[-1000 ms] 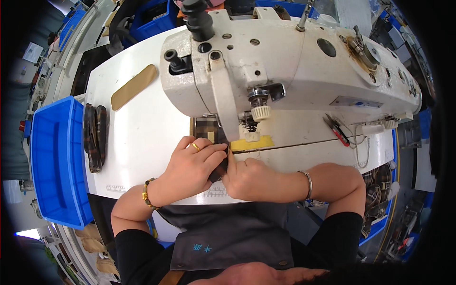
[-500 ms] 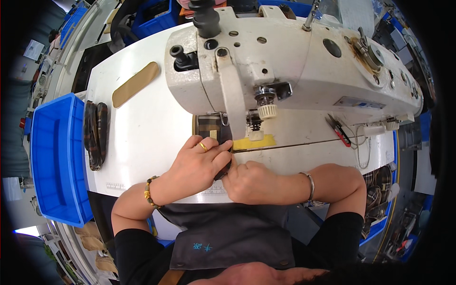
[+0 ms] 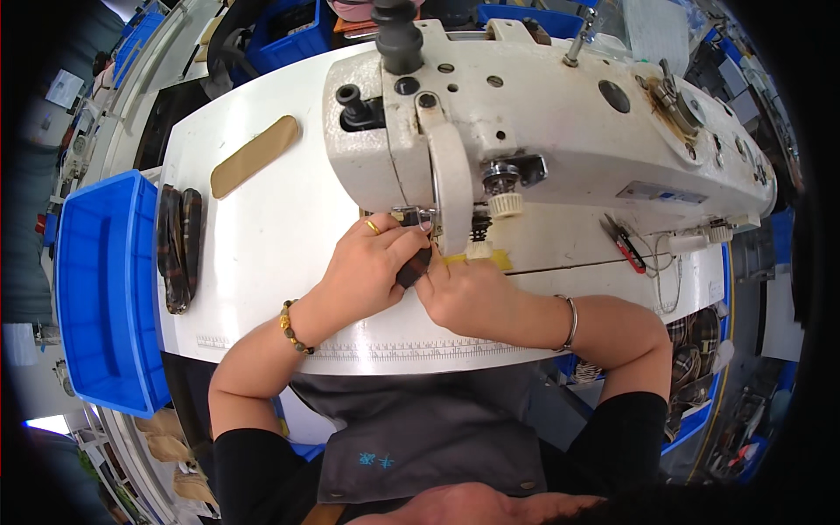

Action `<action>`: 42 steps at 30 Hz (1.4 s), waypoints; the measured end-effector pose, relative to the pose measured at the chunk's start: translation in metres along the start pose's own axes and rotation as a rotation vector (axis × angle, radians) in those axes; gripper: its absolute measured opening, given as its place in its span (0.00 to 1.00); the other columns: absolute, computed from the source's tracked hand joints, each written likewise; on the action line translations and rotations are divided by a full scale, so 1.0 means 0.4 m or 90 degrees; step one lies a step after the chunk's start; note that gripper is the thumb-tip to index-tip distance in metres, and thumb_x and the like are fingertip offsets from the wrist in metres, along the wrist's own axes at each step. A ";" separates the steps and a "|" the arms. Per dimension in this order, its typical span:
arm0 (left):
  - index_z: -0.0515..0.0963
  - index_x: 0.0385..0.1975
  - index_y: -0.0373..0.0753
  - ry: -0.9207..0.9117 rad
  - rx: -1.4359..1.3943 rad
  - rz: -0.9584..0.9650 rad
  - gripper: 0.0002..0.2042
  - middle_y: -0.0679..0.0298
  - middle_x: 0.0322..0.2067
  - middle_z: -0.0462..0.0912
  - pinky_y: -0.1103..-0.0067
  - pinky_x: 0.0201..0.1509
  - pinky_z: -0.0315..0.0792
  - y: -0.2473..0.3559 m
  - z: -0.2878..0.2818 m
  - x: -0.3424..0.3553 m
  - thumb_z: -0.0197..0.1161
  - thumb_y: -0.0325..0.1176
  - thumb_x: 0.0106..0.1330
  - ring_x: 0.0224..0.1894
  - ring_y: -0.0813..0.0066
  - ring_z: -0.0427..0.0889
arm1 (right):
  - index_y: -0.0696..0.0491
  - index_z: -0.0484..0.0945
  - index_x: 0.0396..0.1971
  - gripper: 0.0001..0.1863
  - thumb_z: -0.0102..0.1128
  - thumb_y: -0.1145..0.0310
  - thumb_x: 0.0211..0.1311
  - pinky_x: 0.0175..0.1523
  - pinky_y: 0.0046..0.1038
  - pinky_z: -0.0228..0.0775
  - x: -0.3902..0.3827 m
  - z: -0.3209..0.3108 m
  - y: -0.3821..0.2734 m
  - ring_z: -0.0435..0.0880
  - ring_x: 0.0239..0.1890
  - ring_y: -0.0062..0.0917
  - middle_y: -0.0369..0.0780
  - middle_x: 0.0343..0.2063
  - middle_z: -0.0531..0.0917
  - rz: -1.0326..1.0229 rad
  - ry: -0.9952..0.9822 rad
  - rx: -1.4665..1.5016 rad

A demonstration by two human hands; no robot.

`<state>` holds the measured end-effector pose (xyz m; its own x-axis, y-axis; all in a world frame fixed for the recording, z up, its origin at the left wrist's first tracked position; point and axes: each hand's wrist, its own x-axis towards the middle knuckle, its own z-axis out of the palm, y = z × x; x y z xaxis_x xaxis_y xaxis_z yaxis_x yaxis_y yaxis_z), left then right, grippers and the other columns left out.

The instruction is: Using an industrial sewing machine to stitch components of a fabric shoe upper.

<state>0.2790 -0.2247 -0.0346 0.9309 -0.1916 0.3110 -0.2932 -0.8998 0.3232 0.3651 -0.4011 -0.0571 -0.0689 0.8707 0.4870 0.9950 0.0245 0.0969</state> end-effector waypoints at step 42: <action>0.83 0.33 0.42 -0.004 0.125 0.003 0.11 0.68 0.37 0.81 0.68 0.51 0.67 0.056 0.012 -0.012 0.66 0.30 0.48 0.44 0.68 0.77 | 0.65 0.81 0.26 0.16 0.57 0.67 0.40 0.18 0.21 0.65 -0.015 -0.037 -0.039 0.76 0.15 0.21 0.57 0.29 0.85 -0.087 -0.038 -0.041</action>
<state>0.2690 -0.2456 -0.0331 0.9312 -0.1977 0.3064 -0.2497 -0.9581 0.1406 0.3490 -0.4140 -0.0485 -0.1967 0.8888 0.4138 0.9698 0.1144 0.2152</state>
